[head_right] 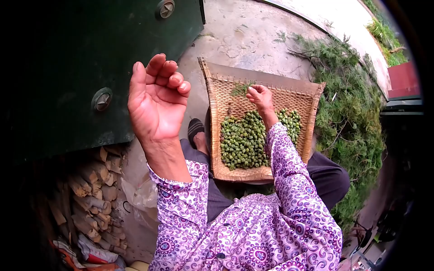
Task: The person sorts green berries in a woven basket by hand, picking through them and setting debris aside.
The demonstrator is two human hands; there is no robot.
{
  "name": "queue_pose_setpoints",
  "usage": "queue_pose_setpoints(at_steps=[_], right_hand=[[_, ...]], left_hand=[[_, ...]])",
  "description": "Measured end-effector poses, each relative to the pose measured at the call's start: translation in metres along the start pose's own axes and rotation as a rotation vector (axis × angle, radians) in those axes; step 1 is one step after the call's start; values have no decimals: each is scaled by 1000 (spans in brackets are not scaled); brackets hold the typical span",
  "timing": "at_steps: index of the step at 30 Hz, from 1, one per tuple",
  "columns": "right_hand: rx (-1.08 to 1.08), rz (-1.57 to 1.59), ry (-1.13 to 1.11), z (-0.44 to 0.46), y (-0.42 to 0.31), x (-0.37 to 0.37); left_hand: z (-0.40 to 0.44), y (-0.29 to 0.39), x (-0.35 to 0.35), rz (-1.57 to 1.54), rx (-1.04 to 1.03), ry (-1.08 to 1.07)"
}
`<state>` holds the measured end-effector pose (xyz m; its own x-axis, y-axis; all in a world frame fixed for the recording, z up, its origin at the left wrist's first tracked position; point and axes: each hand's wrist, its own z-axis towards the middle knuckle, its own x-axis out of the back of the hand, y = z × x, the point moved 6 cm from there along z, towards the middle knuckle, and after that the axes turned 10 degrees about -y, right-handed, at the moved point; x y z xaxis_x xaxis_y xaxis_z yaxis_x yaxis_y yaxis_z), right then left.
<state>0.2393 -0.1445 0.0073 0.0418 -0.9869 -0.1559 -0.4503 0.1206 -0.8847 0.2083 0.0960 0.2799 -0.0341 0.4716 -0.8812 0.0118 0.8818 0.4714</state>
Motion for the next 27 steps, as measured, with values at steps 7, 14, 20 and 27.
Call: queue_pose_setpoints(at_steps=[7, 14, 20, 27], right_hand=[[214, -693, 312, -31, 32, 52], [231, -978, 233, -26, 16, 37], [173, -1118, 167, -3, 8, 23], [207, -886, 102, 29, 3, 3]], left_hand=[[-2, 2, 2, 23, 4, 23], [-3, 0, 1, 30, 9, 28], [-1, 1, 0, 17, 4, 24], [0, -2, 1, 22, 18, 18]])
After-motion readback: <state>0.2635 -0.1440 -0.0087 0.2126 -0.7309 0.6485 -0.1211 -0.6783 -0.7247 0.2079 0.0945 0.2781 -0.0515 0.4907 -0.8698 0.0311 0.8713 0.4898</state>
